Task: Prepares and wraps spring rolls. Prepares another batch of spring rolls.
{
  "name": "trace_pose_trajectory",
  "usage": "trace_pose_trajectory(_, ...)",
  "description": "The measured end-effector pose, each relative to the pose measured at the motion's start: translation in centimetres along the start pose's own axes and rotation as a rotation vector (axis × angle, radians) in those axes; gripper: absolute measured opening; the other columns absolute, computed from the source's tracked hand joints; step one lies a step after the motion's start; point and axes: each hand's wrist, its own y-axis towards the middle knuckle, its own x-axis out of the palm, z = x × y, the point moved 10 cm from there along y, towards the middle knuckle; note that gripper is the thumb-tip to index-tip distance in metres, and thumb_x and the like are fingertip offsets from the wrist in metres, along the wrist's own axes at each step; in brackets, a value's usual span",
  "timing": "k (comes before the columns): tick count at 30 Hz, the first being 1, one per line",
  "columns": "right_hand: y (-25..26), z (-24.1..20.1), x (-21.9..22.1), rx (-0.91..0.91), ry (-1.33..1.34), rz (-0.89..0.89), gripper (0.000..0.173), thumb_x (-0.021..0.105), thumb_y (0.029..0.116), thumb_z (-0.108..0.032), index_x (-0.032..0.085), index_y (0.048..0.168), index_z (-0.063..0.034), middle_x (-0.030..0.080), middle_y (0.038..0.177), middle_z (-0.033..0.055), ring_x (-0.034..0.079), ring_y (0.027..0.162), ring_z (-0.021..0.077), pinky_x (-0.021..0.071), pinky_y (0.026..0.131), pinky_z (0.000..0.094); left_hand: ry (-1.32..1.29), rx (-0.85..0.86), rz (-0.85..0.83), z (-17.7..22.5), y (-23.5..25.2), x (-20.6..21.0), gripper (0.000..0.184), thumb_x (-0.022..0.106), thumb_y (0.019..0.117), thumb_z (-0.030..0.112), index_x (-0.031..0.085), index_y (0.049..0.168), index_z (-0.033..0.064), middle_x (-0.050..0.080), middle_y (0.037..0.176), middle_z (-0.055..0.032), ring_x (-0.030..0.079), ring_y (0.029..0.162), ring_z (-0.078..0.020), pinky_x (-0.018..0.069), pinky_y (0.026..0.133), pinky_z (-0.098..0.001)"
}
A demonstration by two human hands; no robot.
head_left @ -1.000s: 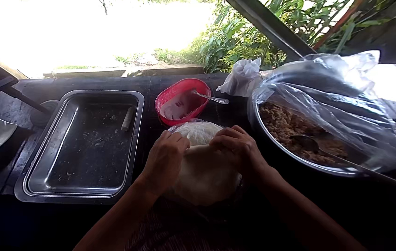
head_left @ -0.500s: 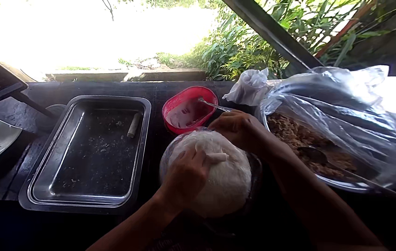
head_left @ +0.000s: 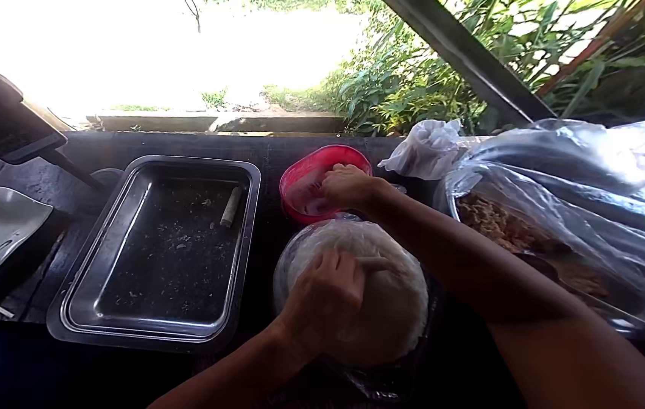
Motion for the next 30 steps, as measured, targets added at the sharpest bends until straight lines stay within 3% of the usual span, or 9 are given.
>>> trace_pose_trajectory(4, -0.9, 1.0, -0.3, -0.098, 0.225, 0.068, 0.026, 0.057, 0.0991, -0.003, 0.077, 0.116, -0.0076, 0.068, 0.120, 0.0198, 0.056, 0.125, 0.0403, 0.0415, 0.102, 0.0591, 0.002, 0.000, -0.002, 0.1, 0.1, 0.2, 0.018, 0.056, 0.0920, -0.006, 0.073, 0.095, -0.0029, 0.073, 0.091, -0.0165, 0.074, 0.088, -0.0309, 0.0601, 0.076, -0.0362)
trace_pose_trajectory(6, -1.6, 2.1, -1.1, -0.154, 0.521, 0.205, 0.023, 0.058, 0.0958, 0.004, 0.077, 0.108, -0.0013, 0.069, 0.113, 0.0220, 0.062, 0.115, 0.0389, 0.0436, 0.101, 0.0574, -0.004, 0.033, 0.018, 0.2, 0.2, 0.1, 0.017, 0.056, 0.0907, -0.007, 0.072, 0.090, -0.0032, 0.071, 0.086, -0.0164, 0.073, 0.084, -0.0311, 0.0596, 0.073, -0.0362)
trace_pose_trajectory(10, -6.1, 3.8, -2.0, -0.199, 0.998, 0.420, 0.031, 0.044, 0.0949, 0.016, 0.071, 0.101, 0.0034, 0.069, 0.099, 0.0102, 0.063, 0.091, 0.0120, 0.0509, 0.086, 0.0300, 0.000, 0.065, 0.026, 0.7, -0.5, -0.8, 0.017, 0.056, 0.0911, -0.006, 0.071, 0.087, -0.0018, 0.071, 0.083, -0.0149, 0.072, 0.083, -0.0301, 0.0589, 0.073, -0.0359)
trace_pose_trajectory(13, -10.8, 3.6, -1.4, -0.272, 1.124, 0.528, 0.034, 0.041, 0.0930, 0.017, 0.071, 0.095, 0.0004, 0.068, 0.096, 0.0028, 0.059, 0.084, 0.0020, 0.0481, 0.077, 0.0198, 0.012, 0.061, 0.022, 1.3, -1.9, -1.3, 0.019, 0.055, 0.0926, -0.005, 0.073, 0.094, -0.0015, 0.074, 0.092, -0.0152, 0.074, 0.090, -0.0306, 0.0599, 0.079, -0.0372)
trace_pose_trajectory(17, -16.8, 1.8, 1.2, -0.385, 0.920, 0.694, 0.041, 0.043, 0.0880, 0.015, 0.077, 0.098, -0.0066, 0.070, 0.105, 0.0044, 0.062, 0.095, 0.0100, 0.0518, 0.082, 0.0260, 0.043, 0.057, 0.006, 1.9, -3.5, -1.3, 0.025, 0.052, 0.0951, -0.004, 0.075, 0.106, -0.0002, 0.076, 0.107, -0.0127, 0.073, 0.101, -0.0281, 0.0579, 0.087, -0.0356)
trace_pose_trajectory(19, -18.6, 1.0, 2.7, -0.374, 0.737, 0.791, 0.051, 0.044, 0.0842, 0.014, 0.081, 0.105, -0.0148, 0.071, 0.105, 0.0055, 0.062, 0.102, 0.0197, 0.0516, 0.087, 0.0360, 0.046, 0.062, 0.009, 2.2, -3.9, -1.3, 0.027, 0.052, 0.0953, -0.004, 0.075, 0.108, 0.0002, 0.075, 0.110, -0.0121, 0.072, 0.104, -0.0276, 0.0571, 0.089, -0.0350)
trace_pose_trajectory(21, -19.7, 0.0, 3.9, -0.367, 0.491, 0.911, 0.059, 0.047, 0.0822, 0.012, 0.080, 0.114, -0.0242, 0.071, 0.107, 0.0102, 0.065, 0.101, 0.0309, 0.0520, 0.082, 0.0465, 0.052, 0.063, 0.012, 2.3, -4.1, -1.3, 0.027, 0.051, 0.0959, -0.003, 0.075, 0.109, 0.0005, 0.076, 0.111, -0.0113, 0.072, 0.105, -0.0270, 0.0564, 0.091, -0.0349)
trace_pose_trajectory(24, -19.8, -1.1, 5.2, -0.328, 0.213, 0.895, 0.067, 0.052, 0.0865, 0.015, 0.071, 0.131, -0.0315, 0.068, 0.125, 0.0176, 0.064, 0.109, 0.0392, 0.0489, 0.084, 0.0524, 0.040, 0.077, -0.004, 2.3, -3.9, -0.9, 0.028, 0.051, 0.0959, -0.004, 0.074, 0.110, 0.0000, 0.075, 0.111, -0.0126, 0.072, 0.108, -0.0288, 0.0568, 0.091, -0.0372)
trace_pose_trajectory(30, -21.0, -0.3, 4.6, -0.387, 0.215, 0.938, 0.052, 0.051, 0.0858, 0.010, 0.081, 0.110, -0.0255, 0.069, 0.128, 0.0134, 0.064, 0.110, 0.0349, 0.0475, 0.088, 0.0512, -0.002, 0.058, -0.017, 2.0, -4.0, -0.5, 0.027, 0.052, 0.0962, -0.002, 0.074, 0.112, 0.0001, 0.074, 0.115, -0.0154, 0.071, 0.111, -0.0341, 0.0578, 0.091, -0.0432)
